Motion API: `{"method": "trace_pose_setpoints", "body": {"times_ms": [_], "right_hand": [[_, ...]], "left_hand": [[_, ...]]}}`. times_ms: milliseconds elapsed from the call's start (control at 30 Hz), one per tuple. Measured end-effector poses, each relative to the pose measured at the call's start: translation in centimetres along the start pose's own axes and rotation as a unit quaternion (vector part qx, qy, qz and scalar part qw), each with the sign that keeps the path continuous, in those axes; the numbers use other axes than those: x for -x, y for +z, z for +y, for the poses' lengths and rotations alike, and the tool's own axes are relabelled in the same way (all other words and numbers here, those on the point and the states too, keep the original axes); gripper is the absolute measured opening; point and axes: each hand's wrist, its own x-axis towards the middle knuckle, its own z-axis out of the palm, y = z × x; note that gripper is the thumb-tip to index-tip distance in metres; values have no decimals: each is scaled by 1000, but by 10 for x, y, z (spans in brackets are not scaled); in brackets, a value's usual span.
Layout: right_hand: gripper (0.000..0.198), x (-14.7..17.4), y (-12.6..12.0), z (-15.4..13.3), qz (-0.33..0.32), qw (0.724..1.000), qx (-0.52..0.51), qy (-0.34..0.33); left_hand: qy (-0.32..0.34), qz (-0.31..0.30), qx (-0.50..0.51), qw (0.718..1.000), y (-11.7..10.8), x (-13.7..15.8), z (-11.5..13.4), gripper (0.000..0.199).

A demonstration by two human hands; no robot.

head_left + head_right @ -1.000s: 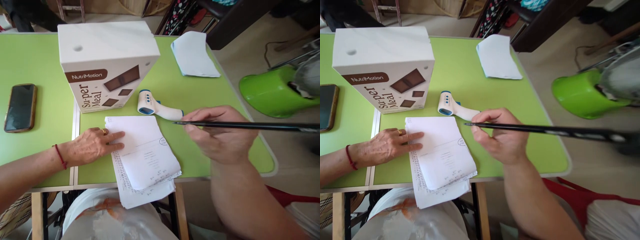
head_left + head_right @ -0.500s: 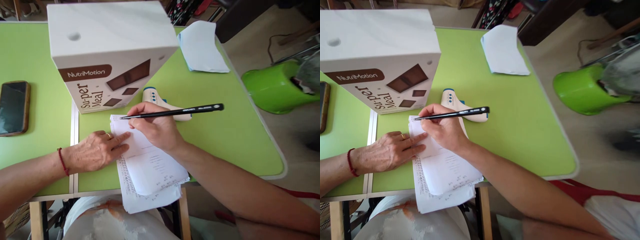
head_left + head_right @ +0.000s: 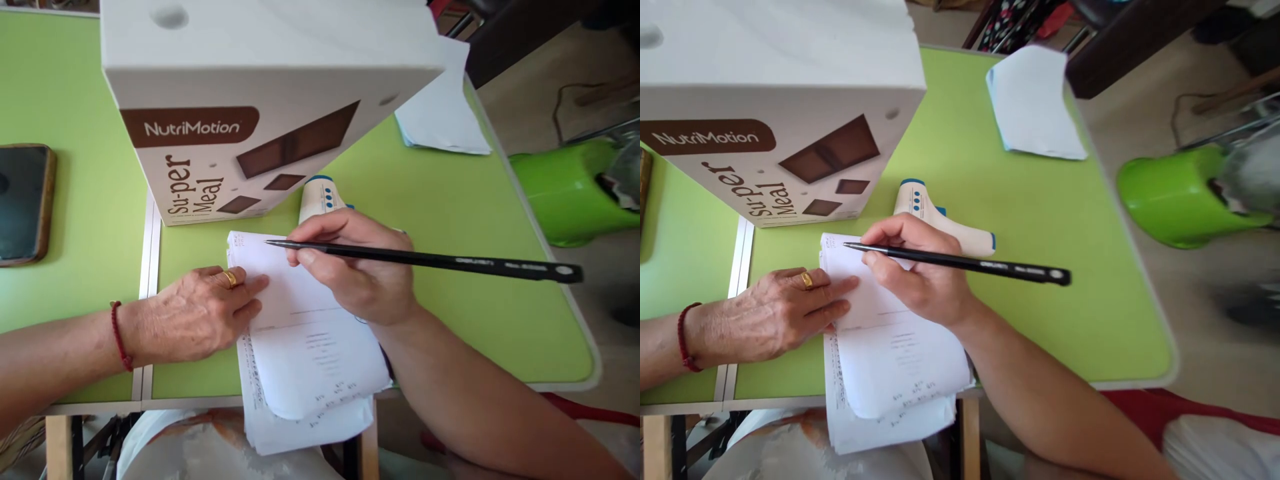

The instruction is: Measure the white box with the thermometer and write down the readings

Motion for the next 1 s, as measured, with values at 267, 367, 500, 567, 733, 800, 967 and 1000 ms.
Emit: {"method": "trace_pose_setpoints", "body": {"times_ms": [267,367,500,567,733,800,967,1000], "right_hand": [[3,0,11,0,-14,1000,-3,7],[3,1,21,7,20,1000,11,12],[9,3,30,17,53,996,67,-15],[12,5,30,20,53,994,93,-30],[16,8,28,25,32,995,82,-56],[16,7,27,23,30,996,67,-60],[19,6,25,16,54,994,87,-30],[19,6,24,16,58,994,93,-30]], "left_hand": [[5,30,-4,1000,-1,-1,3,24],[1,16,14,1000,2,-1,6,36],[-16,12,31,999,5,0,9,42],[-20,9,26,999,6,1,10,48],[-58,2,8,998,7,2,14,62],[-68,8,3,998,7,2,15,61],[-64,6,-3,998,7,0,17,57],[-61,7,-5,998,7,0,17,54]]}}
